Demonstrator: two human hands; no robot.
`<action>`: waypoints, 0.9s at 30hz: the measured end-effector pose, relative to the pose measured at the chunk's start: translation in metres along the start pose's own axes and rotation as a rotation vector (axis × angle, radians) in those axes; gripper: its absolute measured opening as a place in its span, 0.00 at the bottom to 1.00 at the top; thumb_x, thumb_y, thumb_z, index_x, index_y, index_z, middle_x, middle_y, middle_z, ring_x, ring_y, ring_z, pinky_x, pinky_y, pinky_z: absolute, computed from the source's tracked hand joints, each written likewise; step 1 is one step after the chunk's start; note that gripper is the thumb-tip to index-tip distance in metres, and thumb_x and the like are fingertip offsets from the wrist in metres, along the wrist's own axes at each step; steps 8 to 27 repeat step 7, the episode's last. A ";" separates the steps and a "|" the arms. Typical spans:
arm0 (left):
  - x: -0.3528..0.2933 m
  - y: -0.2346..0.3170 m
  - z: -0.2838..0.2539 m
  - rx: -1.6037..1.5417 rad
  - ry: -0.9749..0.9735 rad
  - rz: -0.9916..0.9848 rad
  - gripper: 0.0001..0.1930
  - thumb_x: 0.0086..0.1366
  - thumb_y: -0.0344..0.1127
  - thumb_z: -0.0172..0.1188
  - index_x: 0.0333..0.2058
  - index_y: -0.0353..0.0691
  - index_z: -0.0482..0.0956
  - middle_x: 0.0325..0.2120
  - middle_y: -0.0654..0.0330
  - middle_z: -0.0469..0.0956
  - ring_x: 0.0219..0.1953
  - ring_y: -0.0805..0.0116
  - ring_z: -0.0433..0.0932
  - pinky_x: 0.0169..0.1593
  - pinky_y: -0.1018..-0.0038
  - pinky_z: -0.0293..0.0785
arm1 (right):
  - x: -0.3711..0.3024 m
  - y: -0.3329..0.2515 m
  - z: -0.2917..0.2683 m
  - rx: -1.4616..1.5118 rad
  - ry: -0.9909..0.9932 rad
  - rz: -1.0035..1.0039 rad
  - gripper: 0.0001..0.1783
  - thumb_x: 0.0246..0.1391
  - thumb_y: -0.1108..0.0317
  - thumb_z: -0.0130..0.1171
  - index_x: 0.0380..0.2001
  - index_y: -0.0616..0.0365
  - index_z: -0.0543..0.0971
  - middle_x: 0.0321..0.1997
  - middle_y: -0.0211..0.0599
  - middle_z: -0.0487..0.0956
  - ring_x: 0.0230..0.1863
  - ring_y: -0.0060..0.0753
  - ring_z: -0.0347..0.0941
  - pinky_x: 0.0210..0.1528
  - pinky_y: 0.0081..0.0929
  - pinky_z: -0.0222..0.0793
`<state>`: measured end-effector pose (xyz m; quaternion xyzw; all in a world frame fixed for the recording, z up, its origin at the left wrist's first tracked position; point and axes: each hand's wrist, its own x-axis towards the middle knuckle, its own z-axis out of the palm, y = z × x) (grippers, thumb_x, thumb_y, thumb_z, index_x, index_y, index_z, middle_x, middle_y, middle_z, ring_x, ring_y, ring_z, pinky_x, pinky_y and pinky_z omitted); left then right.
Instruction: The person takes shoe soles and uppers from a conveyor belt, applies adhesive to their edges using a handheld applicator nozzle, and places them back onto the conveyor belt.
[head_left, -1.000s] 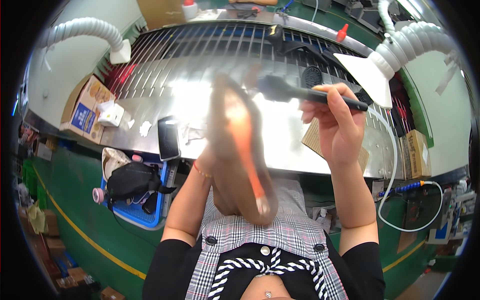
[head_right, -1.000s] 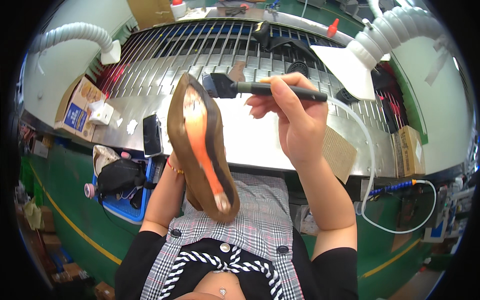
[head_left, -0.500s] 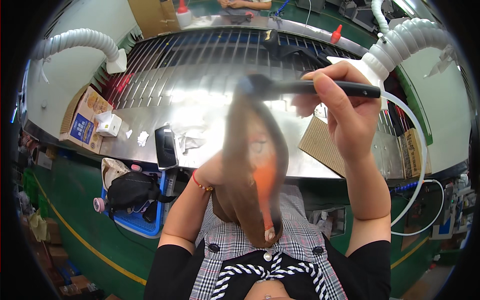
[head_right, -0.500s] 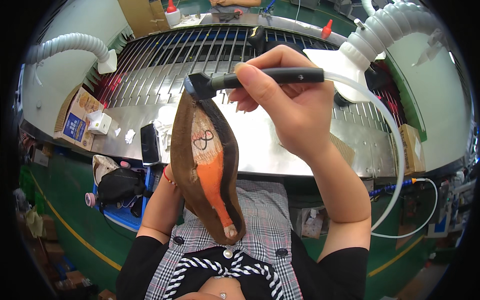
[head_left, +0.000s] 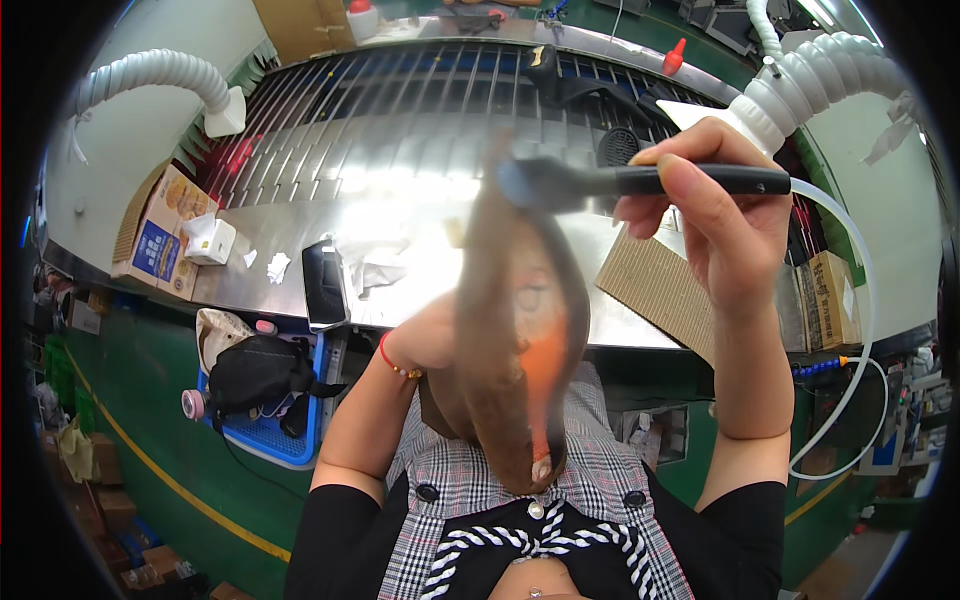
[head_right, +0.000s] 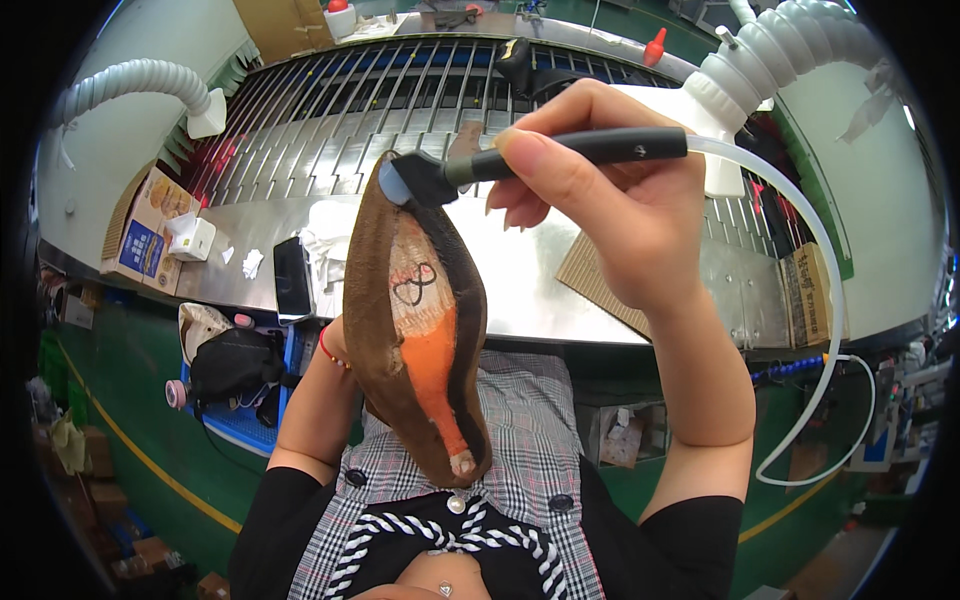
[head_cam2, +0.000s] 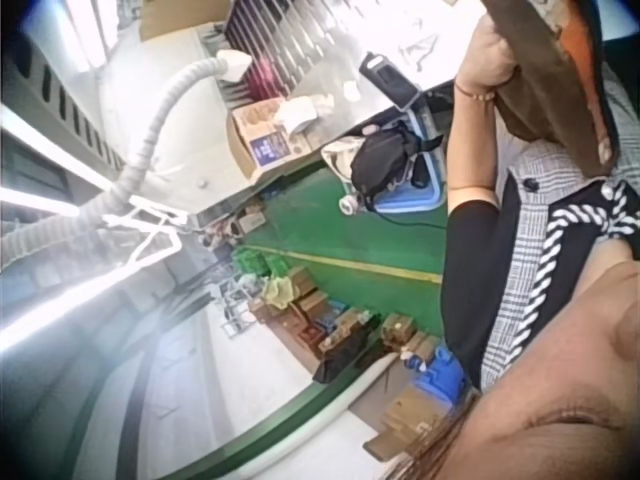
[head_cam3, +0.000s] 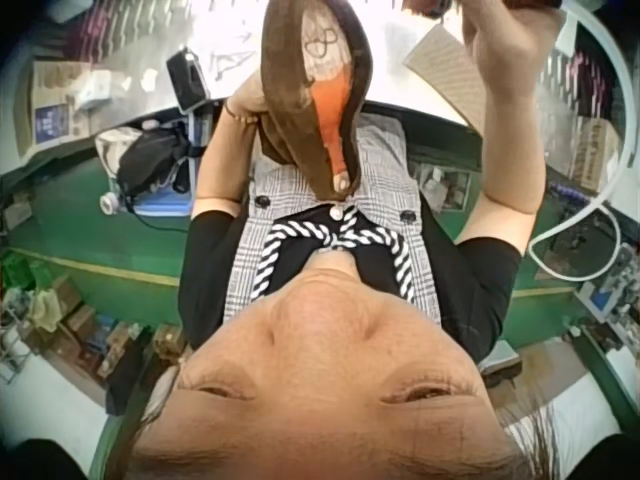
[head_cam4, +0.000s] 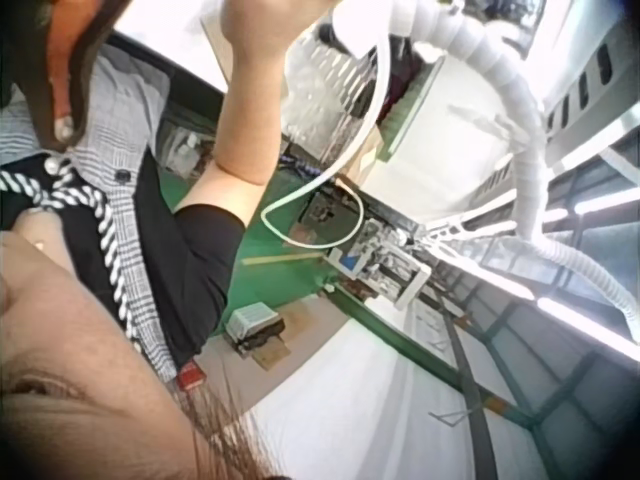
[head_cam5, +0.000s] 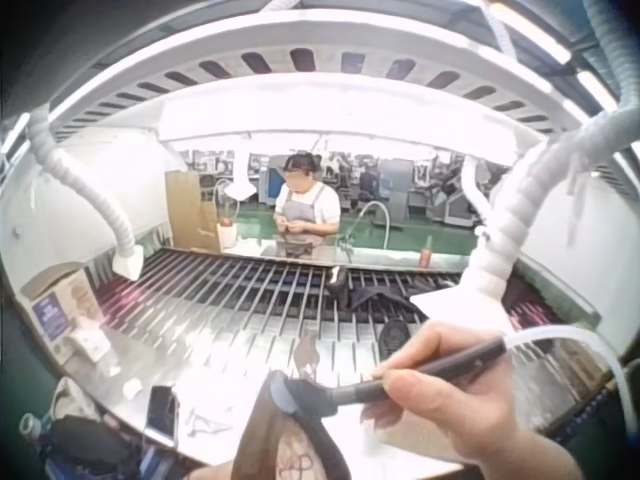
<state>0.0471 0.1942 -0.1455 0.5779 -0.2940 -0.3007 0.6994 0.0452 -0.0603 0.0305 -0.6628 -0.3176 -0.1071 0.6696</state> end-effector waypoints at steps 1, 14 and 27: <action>0.000 0.000 0.000 0.036 -0.007 0.030 0.35 0.61 0.32 0.68 0.65 0.31 0.66 0.60 0.50 0.72 0.59 0.63 0.74 0.61 0.65 0.72 | -0.001 -0.001 -0.002 0.030 -0.020 0.034 0.10 0.60 0.70 0.63 0.35 0.69 0.80 0.27 0.44 0.83 0.27 0.26 0.82 0.30 0.20 0.80; -0.005 0.003 0.005 -0.081 0.014 0.059 0.37 0.62 0.34 0.66 0.68 0.32 0.63 0.63 0.49 0.70 0.60 0.64 0.73 0.62 0.65 0.69 | -0.001 0.002 -0.013 0.147 -0.056 0.050 0.13 0.58 0.68 0.64 0.35 0.72 0.78 0.27 0.49 0.83 0.25 0.30 0.82 0.29 0.22 0.80; -0.005 0.003 0.005 -0.081 0.014 0.059 0.37 0.62 0.34 0.66 0.68 0.32 0.63 0.63 0.49 0.70 0.60 0.64 0.73 0.62 0.65 0.69 | -0.001 0.002 -0.013 0.147 -0.056 0.050 0.13 0.58 0.68 0.64 0.35 0.72 0.78 0.27 0.49 0.83 0.25 0.30 0.82 0.29 0.22 0.80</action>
